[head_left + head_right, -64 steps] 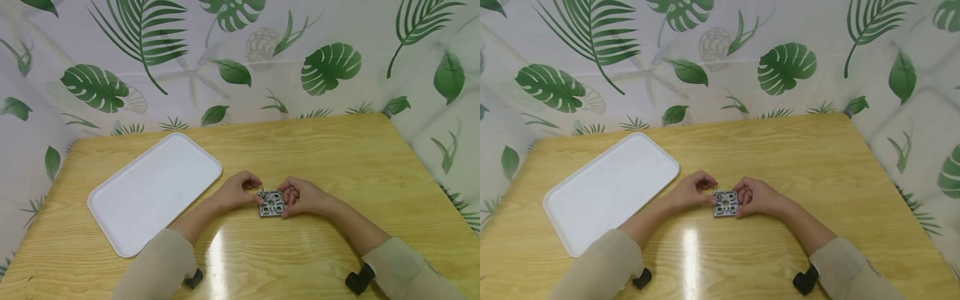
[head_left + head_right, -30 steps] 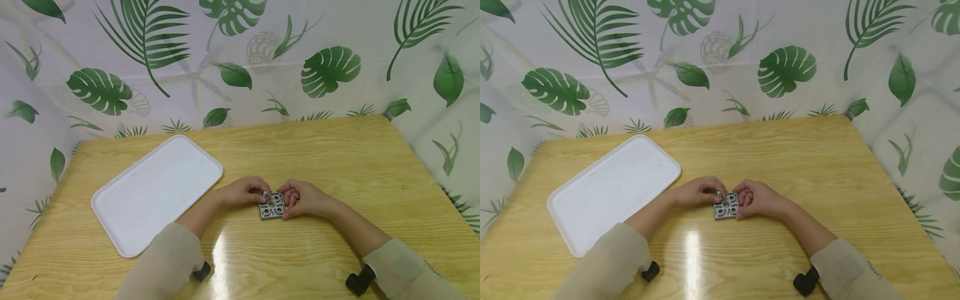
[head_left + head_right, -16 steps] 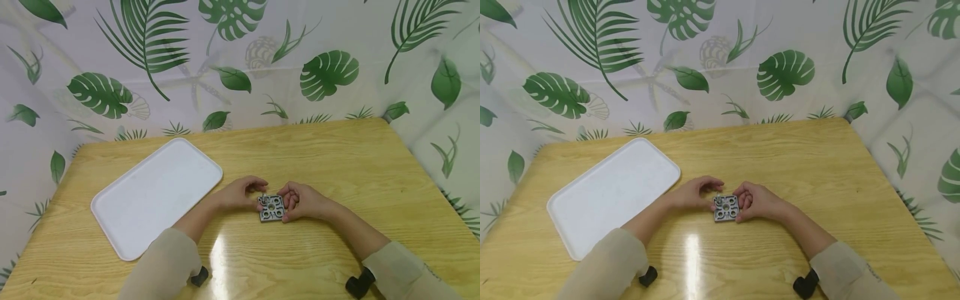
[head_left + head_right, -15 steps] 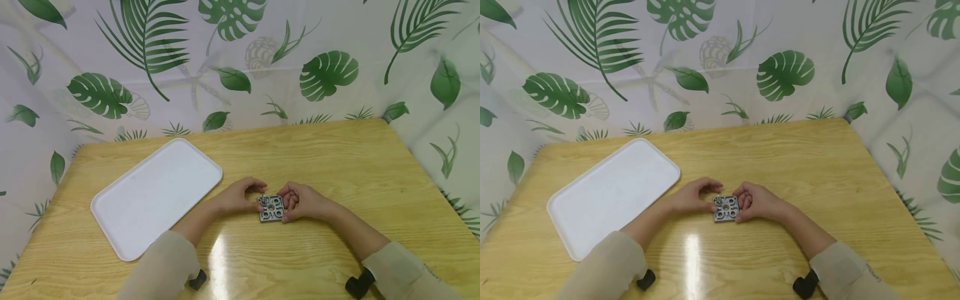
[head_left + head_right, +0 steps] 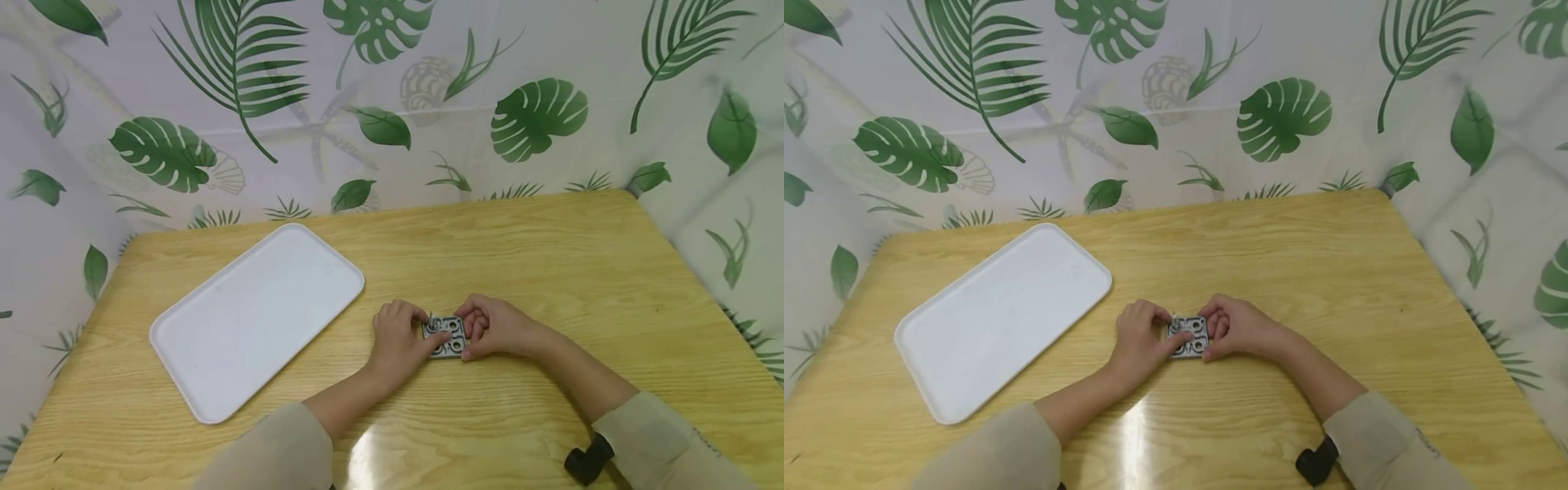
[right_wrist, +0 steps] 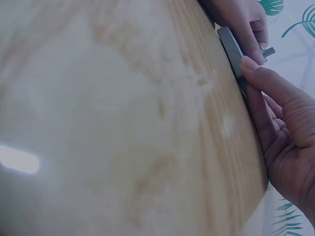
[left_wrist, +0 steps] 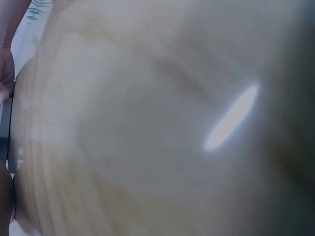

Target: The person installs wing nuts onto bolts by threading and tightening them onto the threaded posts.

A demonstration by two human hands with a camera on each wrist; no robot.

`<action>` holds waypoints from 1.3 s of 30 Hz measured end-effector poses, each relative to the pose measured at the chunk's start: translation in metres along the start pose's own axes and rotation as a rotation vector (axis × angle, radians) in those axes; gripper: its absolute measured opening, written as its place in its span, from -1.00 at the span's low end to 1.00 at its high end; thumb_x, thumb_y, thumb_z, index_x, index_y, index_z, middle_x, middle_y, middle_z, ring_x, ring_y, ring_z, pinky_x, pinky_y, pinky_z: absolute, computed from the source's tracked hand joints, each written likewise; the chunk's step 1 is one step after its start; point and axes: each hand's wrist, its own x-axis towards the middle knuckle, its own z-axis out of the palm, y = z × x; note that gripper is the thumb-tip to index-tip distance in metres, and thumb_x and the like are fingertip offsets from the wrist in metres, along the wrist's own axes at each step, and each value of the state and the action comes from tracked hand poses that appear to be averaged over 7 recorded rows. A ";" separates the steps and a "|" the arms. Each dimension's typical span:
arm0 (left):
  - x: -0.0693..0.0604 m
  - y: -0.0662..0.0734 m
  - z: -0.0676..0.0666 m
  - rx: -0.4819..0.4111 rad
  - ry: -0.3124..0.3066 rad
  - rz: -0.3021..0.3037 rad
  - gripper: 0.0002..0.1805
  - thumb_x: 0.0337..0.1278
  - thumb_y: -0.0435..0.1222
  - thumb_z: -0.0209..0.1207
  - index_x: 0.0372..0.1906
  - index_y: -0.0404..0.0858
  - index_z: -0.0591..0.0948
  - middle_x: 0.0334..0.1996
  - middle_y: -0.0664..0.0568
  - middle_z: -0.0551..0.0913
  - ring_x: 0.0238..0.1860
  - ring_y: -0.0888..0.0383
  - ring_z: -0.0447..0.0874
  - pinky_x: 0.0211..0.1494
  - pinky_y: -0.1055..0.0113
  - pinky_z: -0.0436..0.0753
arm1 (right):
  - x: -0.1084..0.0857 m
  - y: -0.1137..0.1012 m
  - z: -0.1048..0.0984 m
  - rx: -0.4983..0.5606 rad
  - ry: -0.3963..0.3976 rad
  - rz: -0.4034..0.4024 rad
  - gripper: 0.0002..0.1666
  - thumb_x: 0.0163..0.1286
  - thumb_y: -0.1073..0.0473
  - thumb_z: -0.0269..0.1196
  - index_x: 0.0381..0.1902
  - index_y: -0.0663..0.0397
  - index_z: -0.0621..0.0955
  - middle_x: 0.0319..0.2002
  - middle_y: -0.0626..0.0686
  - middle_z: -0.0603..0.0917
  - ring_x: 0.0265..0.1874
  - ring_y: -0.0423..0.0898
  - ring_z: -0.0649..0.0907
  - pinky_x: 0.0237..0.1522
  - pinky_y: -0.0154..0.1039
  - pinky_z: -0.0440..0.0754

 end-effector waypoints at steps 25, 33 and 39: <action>0.096 -0.024 -0.036 -0.294 -1.008 0.108 -0.80 0.08 -0.32 0.30 -0.15 -0.23 0.70 -0.15 0.07 0.57 -0.18 0.29 0.42 -0.07 0.48 0.45 | -0.001 -0.003 -0.003 0.024 -0.010 0.029 -0.23 -0.10 0.33 0.51 0.02 0.46 0.37 -0.35 0.12 0.56 -0.48 -0.23 0.58 -0.41 -0.42 0.58; 0.096 -0.026 -0.040 -0.337 -0.954 0.008 -0.45 0.03 -0.34 0.34 0.19 -0.25 0.50 0.05 0.02 0.59 0.00 0.25 0.49 0.10 0.43 0.46 | -0.001 -0.003 -0.007 0.021 0.012 0.022 -0.23 -0.11 0.34 0.52 0.03 0.46 0.37 -0.34 0.13 0.57 -0.48 -0.22 0.58 -0.41 -0.42 0.59; 0.032 -0.014 -0.036 -0.280 -0.389 -0.186 -0.43 -0.16 -0.14 0.45 0.03 -0.22 0.56 -0.13 0.07 0.62 -0.07 0.17 0.56 0.06 0.29 0.52 | 0.001 -0.003 -0.004 0.013 -0.001 0.024 -0.22 -0.12 0.30 0.53 0.03 0.44 0.39 -0.34 0.10 0.56 -0.48 -0.21 0.58 -0.40 -0.41 0.59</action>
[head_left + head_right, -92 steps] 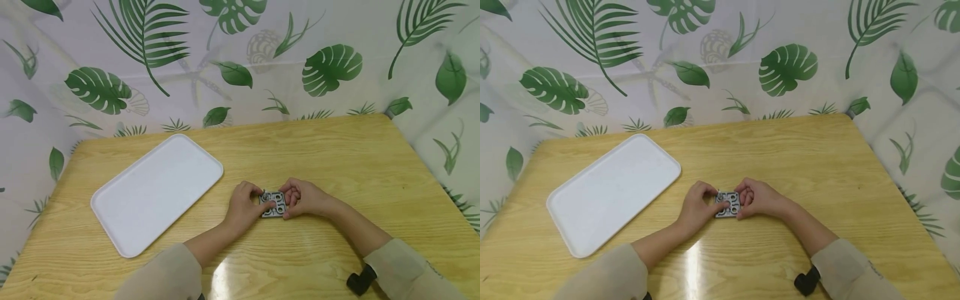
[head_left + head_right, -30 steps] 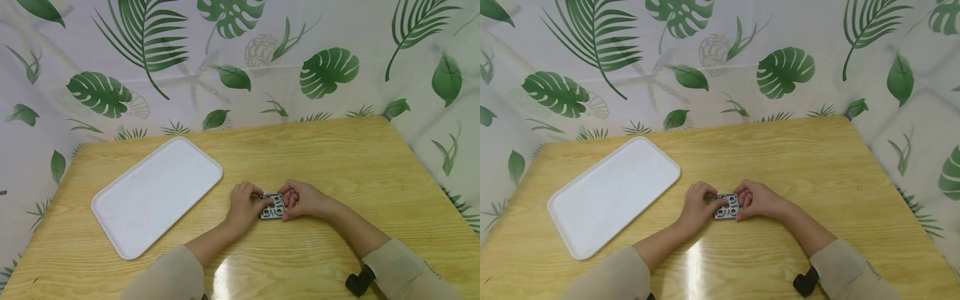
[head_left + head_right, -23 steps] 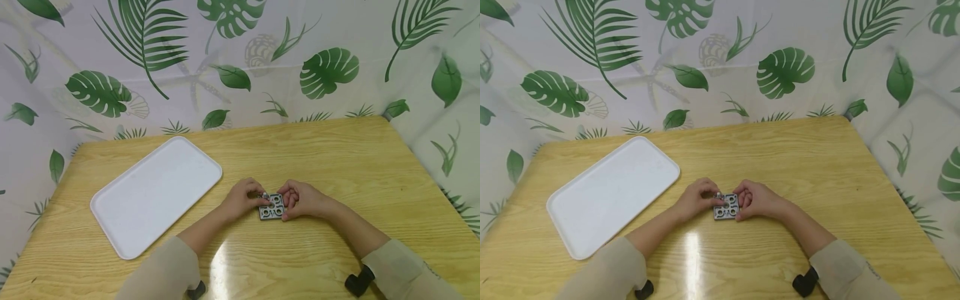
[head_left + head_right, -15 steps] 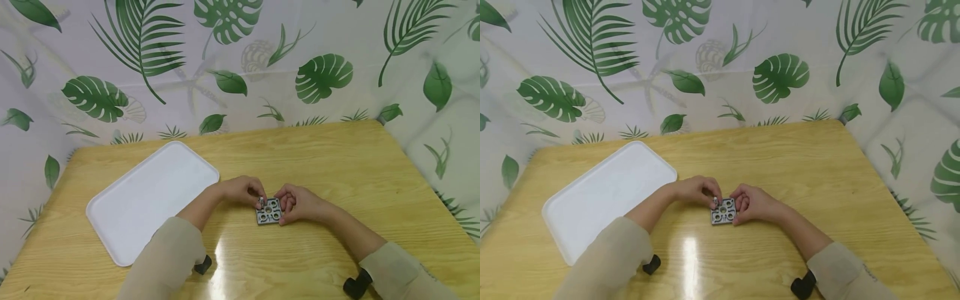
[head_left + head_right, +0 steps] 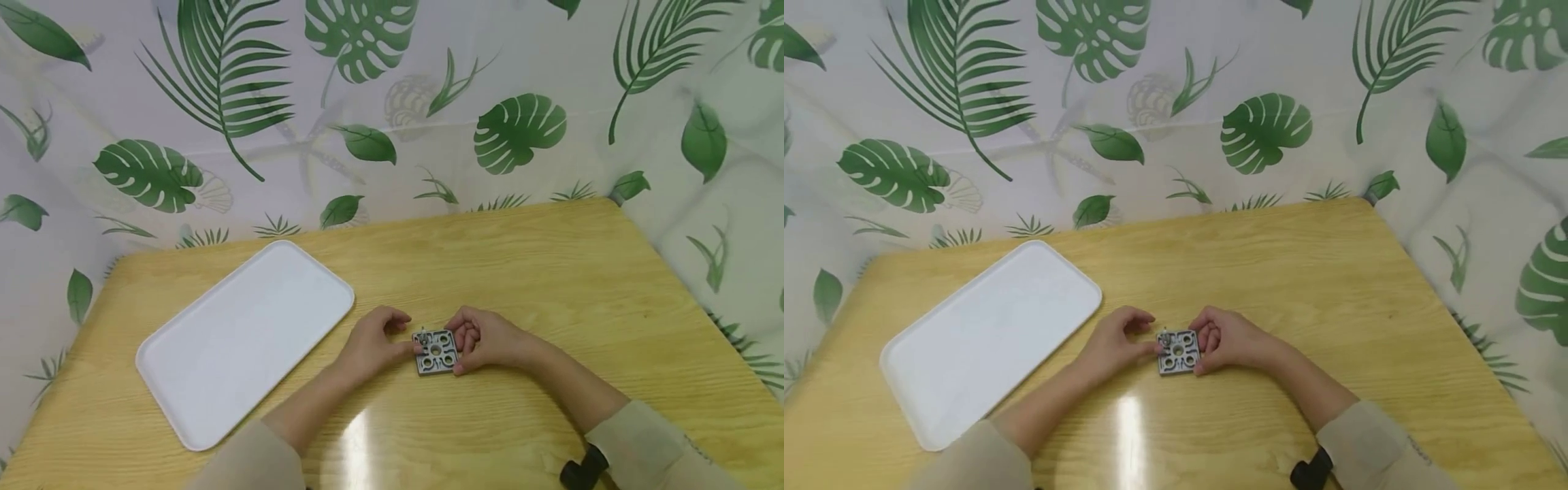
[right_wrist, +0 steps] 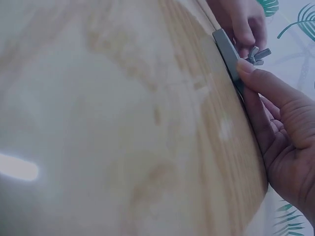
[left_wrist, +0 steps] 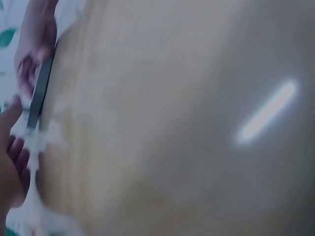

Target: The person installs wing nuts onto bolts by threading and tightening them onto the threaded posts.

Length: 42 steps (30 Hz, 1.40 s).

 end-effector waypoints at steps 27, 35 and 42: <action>-0.007 0.001 0.036 -0.011 0.334 0.176 -0.79 0.00 -0.26 0.37 -0.34 -0.23 0.56 -0.28 0.04 0.59 -0.17 0.15 0.51 -0.04 0.32 0.49 | 0.004 -0.004 0.000 -0.045 0.009 -0.017 -0.23 -0.12 0.28 0.54 0.01 0.40 0.41 -0.33 0.11 0.57 -0.47 -0.19 0.58 -0.41 -0.40 0.58; 0.021 -0.010 0.001 -0.075 -0.219 0.197 -0.83 0.15 -0.27 0.24 -0.16 -0.19 0.65 -0.12 0.09 0.61 -0.02 0.24 0.52 0.15 0.38 0.45 | 0.001 0.001 -0.001 -0.054 0.018 -0.001 -0.23 -0.12 0.26 0.54 0.02 0.40 0.41 -0.33 0.12 0.57 -0.47 -0.19 0.57 -0.40 -0.40 0.58; 0.044 -0.008 -0.022 -0.068 -0.552 0.204 -0.77 0.23 -0.37 0.16 -0.04 -0.31 0.64 0.01 -0.04 0.59 0.03 0.24 0.50 0.15 0.44 0.44 | -0.001 0.002 0.002 -0.052 0.001 0.000 -0.22 -0.11 0.24 0.54 0.02 0.39 0.41 -0.33 0.11 0.58 -0.48 -0.19 0.58 -0.40 -0.39 0.58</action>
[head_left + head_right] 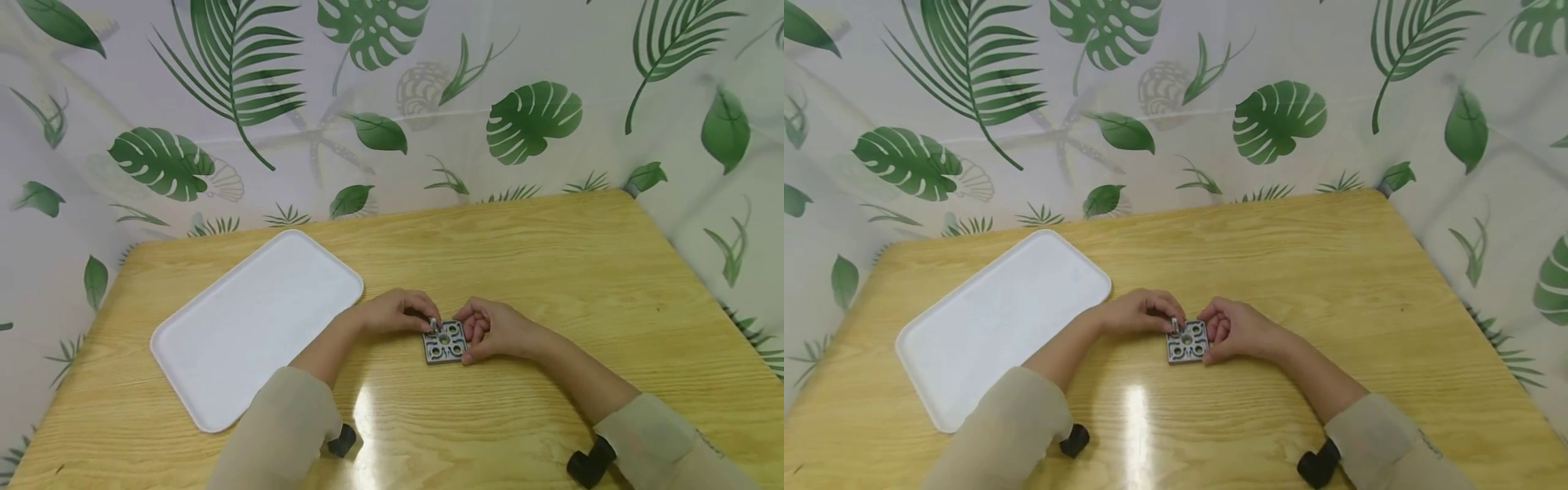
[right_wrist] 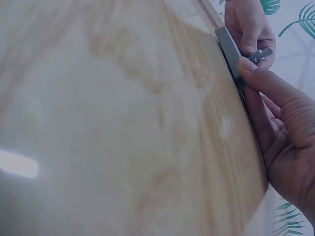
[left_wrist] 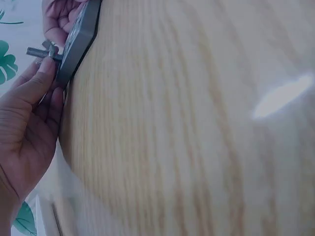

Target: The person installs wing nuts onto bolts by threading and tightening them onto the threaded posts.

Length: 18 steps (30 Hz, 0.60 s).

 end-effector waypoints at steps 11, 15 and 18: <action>-0.018 -0.007 0.023 -0.111 0.370 -0.074 -0.65 0.39 -0.32 -0.02 0.19 -0.32 0.46 0.06 -0.11 0.61 0.13 0.06 0.54 0.22 0.30 0.45 | 0.000 0.002 0.004 0.032 0.005 0.003 -0.21 -0.12 0.27 0.54 0.04 0.41 0.41 -0.36 0.11 0.55 -0.48 -0.21 0.57 -0.40 -0.41 0.58; -0.027 0.005 0.057 -0.086 0.652 -0.164 -0.61 0.39 -0.11 -0.02 0.12 -0.28 0.50 0.01 -0.04 0.61 0.07 0.07 0.54 0.18 0.20 0.47 | 0.000 0.001 0.003 0.028 0.010 -0.003 -0.22 -0.12 0.28 0.54 0.04 0.41 0.41 -0.36 0.11 0.54 -0.47 -0.21 0.57 -0.39 -0.40 0.59; -0.028 0.013 0.080 -0.053 0.758 -0.187 -0.52 0.22 -0.03 0.17 0.09 -0.27 0.50 0.00 -0.03 0.55 0.06 0.06 0.48 0.16 0.16 0.46 | -0.001 0.002 0.002 0.022 0.014 -0.007 -0.23 -0.12 0.28 0.54 0.03 0.40 0.42 -0.36 0.11 0.55 -0.48 -0.21 0.57 -0.39 -0.40 0.59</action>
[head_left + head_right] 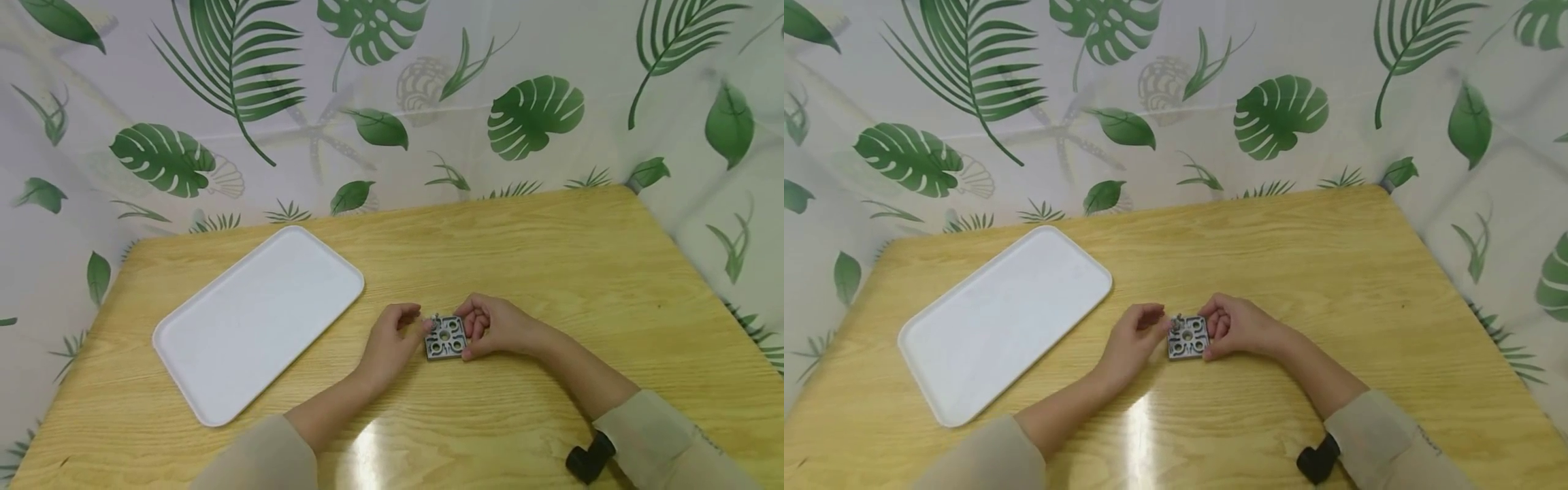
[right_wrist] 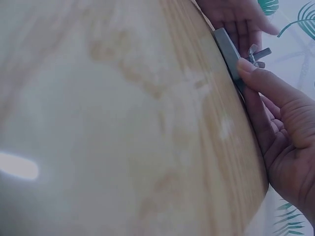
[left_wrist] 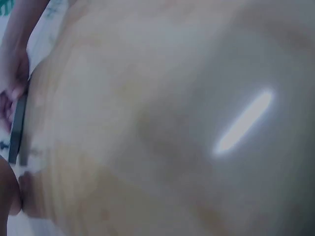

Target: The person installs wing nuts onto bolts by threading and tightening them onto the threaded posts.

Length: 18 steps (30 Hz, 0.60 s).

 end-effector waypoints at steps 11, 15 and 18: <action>0.003 -0.001 0.019 0.191 0.171 0.164 -0.68 -0.09 -0.14 0.41 -0.28 -0.21 0.59 -0.28 0.05 0.54 -0.19 0.16 0.48 -0.05 0.33 0.47 | 0.001 0.000 -0.001 -0.021 0.015 0.008 -0.23 -0.14 0.29 0.54 0.02 0.40 0.42 -0.35 0.11 0.57 -0.47 -0.19 0.59 -0.39 -0.39 0.59; 0.008 -0.001 0.014 0.172 0.125 0.161 -0.74 -0.04 -0.15 0.37 -0.31 -0.22 0.63 -0.29 0.05 0.60 -0.18 0.15 0.52 -0.03 0.31 0.48 | 0.001 -0.001 0.000 -0.003 0.013 0.004 -0.24 -0.14 0.31 0.53 0.02 0.41 0.42 -0.35 0.11 0.56 -0.47 -0.20 0.58 -0.40 -0.40 0.59; 0.012 -0.002 0.008 0.162 0.033 0.151 -0.76 0.01 -0.16 0.34 -0.25 -0.21 0.67 -0.24 0.06 0.67 -0.14 0.14 0.53 0.00 0.28 0.47 | 0.000 -0.001 0.001 0.011 0.006 -0.001 -0.23 -0.14 0.32 0.53 0.01 0.43 0.41 -0.35 0.11 0.56 -0.47 -0.21 0.58 -0.40 -0.41 0.59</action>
